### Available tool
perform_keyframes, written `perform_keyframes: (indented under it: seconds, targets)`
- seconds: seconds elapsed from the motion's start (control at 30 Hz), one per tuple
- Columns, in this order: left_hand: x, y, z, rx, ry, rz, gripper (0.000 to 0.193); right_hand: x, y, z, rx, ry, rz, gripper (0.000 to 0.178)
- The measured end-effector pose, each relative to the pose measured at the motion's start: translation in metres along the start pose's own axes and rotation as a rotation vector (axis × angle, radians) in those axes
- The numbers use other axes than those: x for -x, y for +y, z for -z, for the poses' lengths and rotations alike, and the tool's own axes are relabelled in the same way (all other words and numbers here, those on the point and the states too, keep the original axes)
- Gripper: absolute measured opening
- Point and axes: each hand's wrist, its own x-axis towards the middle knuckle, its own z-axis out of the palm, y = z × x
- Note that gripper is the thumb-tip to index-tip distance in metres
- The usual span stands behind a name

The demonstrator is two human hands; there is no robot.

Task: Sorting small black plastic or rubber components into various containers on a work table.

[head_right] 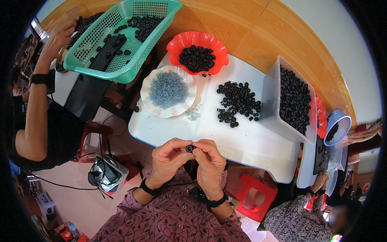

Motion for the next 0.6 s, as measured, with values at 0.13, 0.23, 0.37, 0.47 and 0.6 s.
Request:
perform_keyframes:
  seconds: [0.13, 0.23, 0.37, 0.47, 0.6]
  targets:
    - [-0.004, 0.002, 0.000, -0.015, -0.009, -0.032, 0.030, -0.002, -0.006, 0.000, -0.036, -0.037, -0.019, 0.013]
    - [-0.006, -0.003, 0.002, 0.118, -0.037, 0.013, 0.029, -0.007, -0.009, 0.005, -0.145, -0.080, -0.098, 0.010]
    - [-0.008, -0.006, 0.006, 0.222, -0.080, 0.077, 0.028, -0.010, -0.014, 0.006, -0.199, -0.120, -0.183, 0.010]
    - [-0.010, -0.004, 0.008, 0.203, -0.090, 0.111, 0.027, -0.010, -0.015, 0.004, -0.107, -0.128, -0.113, 0.010]
    - [-0.013, -0.012, 0.010, 0.196, -0.047, 0.155, 0.026, -0.008, -0.019, -0.007, 0.417, -0.033, 0.116, 0.012]
